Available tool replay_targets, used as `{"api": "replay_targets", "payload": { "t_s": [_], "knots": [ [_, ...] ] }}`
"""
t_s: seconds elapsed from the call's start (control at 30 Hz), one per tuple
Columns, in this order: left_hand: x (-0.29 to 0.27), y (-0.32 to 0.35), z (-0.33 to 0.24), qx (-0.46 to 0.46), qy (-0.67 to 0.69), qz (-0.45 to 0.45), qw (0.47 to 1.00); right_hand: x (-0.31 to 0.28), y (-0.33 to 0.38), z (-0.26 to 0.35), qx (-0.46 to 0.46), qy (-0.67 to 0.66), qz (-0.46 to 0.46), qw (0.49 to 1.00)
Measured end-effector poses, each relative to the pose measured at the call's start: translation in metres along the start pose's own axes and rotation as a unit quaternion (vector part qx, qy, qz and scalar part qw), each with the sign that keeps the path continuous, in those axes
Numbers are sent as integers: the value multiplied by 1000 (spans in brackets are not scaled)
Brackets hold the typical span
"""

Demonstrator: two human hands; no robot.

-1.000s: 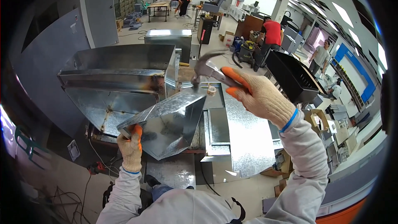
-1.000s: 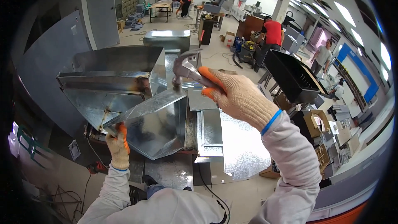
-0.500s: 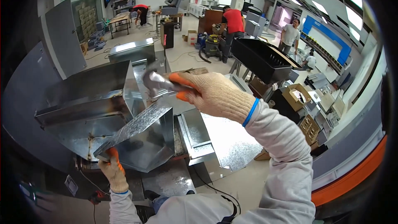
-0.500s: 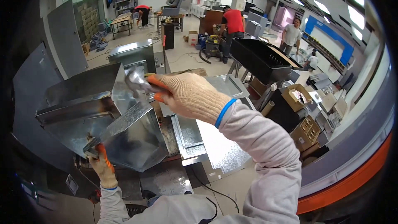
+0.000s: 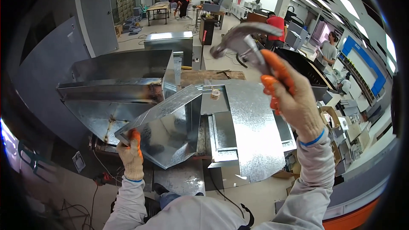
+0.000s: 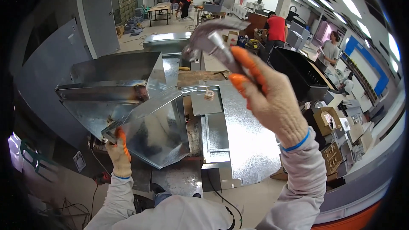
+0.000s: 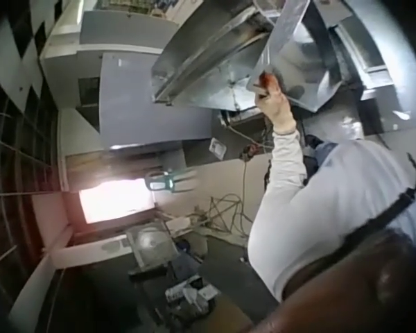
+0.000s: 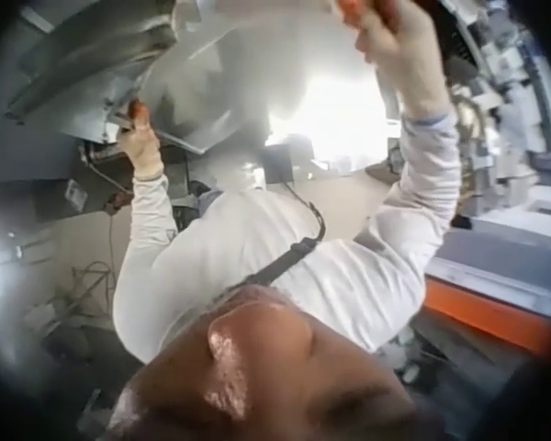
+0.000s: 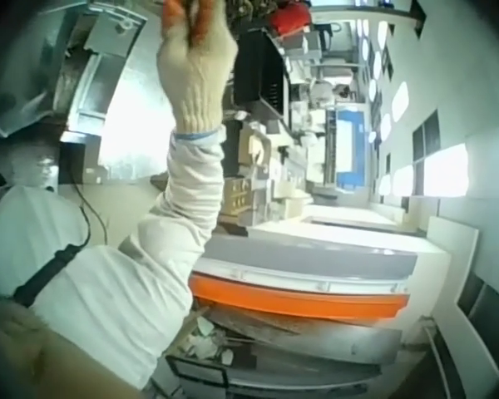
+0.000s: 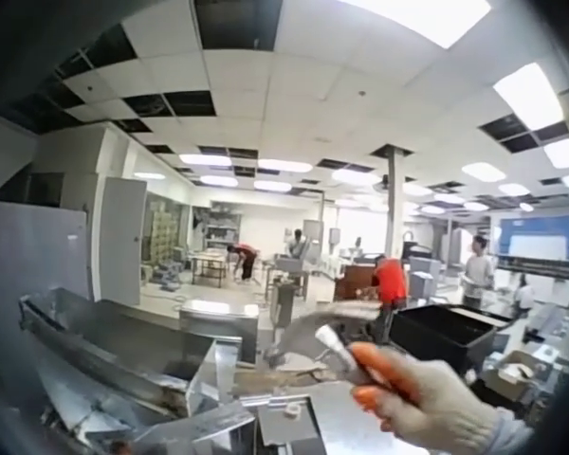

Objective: Assembling and shaping galvanized metal structures using a hammer on a fabrication floor.

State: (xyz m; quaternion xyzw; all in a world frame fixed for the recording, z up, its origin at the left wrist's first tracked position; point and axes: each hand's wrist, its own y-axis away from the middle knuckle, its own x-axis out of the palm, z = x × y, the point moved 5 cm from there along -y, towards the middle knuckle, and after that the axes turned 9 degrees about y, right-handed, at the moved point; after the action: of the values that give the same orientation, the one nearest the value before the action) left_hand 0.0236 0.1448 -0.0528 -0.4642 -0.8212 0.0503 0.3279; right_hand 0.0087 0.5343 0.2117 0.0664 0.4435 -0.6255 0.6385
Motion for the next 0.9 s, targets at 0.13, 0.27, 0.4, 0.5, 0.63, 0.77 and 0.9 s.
{"api": "replay_targets", "payload": {
  "t_s": [0.13, 0.27, 0.4, 0.5, 0.63, 0.77, 0.9],
  "knots": [
    [0, 3, 2, -7, 24, 11, 1000, 37, 6, -17, -44, 125, 105, 986],
    [2, 3, 1, -2, 13, 21, 1000, 24, 0, -9, -27, 77, 85, 993],
    [2, 6, -4, -2, 10, 24, 1000, 23, -3, -7, -26, 66, 54, 996],
    [7, 8, -4, -5, 26, 31, 999, 41, 2, -10, -89, 207, 105, 969],
    [8, 7, -6, -2, 3, 14, 1000, 26, 0, 6, -43, 114, 78, 990],
    [-3, 6, -5, -3, -29, 17, 999, 33, 3, 8, -83, 96, 63, 990],
    [-9, 7, 2, -42, 7, 6, 999, 38, 3, 6, -82, 151, 96, 980]
  ]
}}
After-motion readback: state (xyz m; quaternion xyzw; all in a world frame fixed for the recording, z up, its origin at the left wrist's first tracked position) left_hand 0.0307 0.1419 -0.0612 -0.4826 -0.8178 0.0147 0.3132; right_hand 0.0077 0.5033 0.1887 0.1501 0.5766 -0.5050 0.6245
